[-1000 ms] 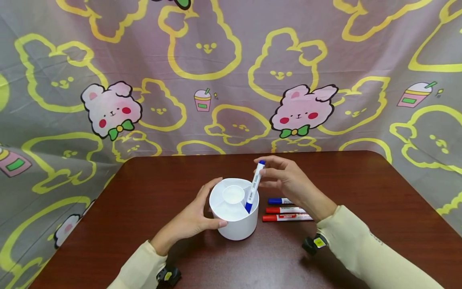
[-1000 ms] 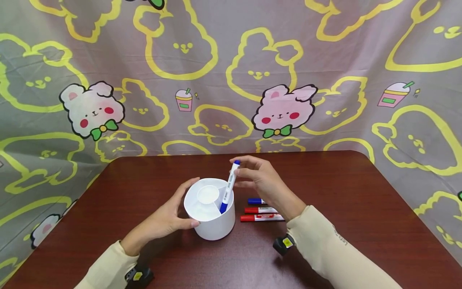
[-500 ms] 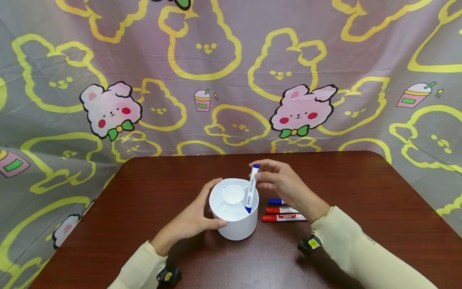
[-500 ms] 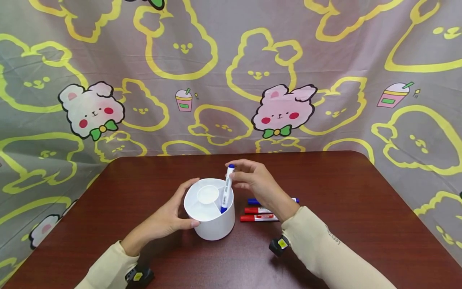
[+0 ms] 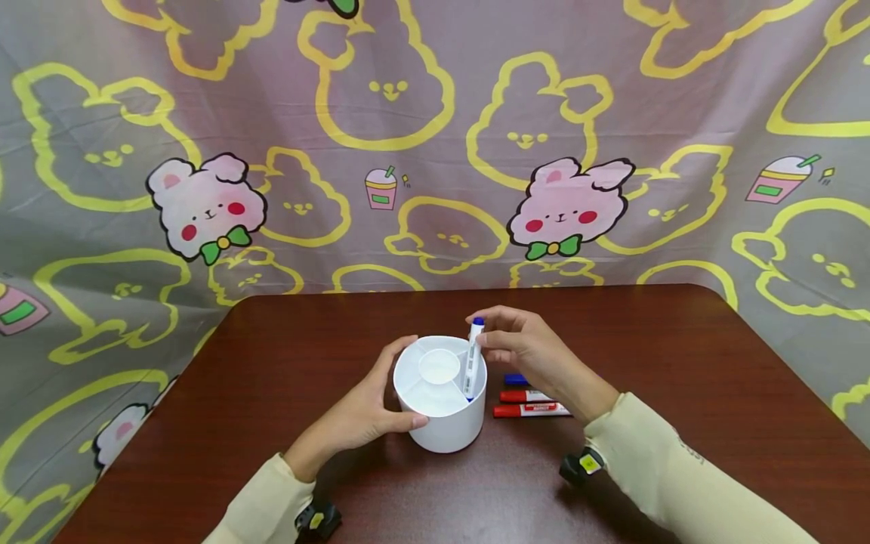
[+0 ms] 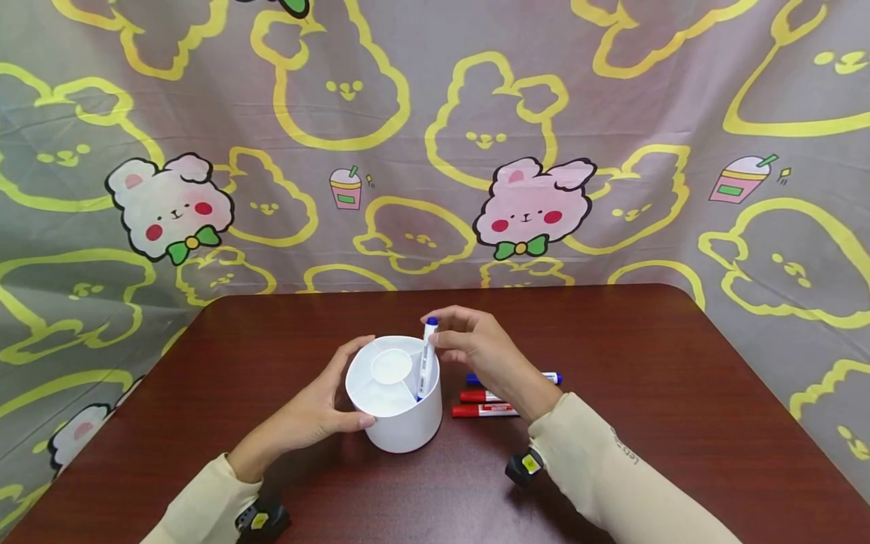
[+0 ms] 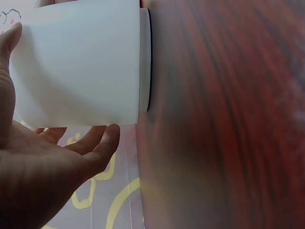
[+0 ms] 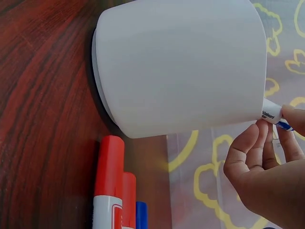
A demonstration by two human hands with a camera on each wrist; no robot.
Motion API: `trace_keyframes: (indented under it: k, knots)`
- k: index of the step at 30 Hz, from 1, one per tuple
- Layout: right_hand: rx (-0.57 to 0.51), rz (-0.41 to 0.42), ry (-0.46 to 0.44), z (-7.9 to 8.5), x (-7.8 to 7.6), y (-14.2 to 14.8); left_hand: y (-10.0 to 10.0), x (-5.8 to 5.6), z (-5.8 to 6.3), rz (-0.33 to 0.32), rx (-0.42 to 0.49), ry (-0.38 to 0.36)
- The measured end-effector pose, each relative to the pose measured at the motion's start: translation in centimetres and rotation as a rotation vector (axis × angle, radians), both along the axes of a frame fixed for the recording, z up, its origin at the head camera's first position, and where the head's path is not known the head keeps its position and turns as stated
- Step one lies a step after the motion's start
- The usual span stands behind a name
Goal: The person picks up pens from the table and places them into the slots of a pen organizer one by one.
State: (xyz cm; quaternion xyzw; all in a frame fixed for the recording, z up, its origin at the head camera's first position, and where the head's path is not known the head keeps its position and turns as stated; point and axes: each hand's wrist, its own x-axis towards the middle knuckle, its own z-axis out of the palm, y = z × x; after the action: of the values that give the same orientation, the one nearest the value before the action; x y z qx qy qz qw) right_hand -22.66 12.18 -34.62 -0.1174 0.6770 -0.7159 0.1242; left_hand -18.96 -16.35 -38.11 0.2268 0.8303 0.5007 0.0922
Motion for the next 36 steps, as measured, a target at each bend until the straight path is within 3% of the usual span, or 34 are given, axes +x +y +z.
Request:
trace_keyframes:
  k: [26, 36]
  knots:
    - [0.000, 0.021, -0.021, -0.92, 0.14, -0.11, 0.14, 0.06, -0.07, -0.059, 0.104, -0.058]
    - [0.011, 0.015, -0.034, -0.72, 0.31, 0.38, 0.18, 0.00, 0.22, -0.020, 0.023, 0.012]
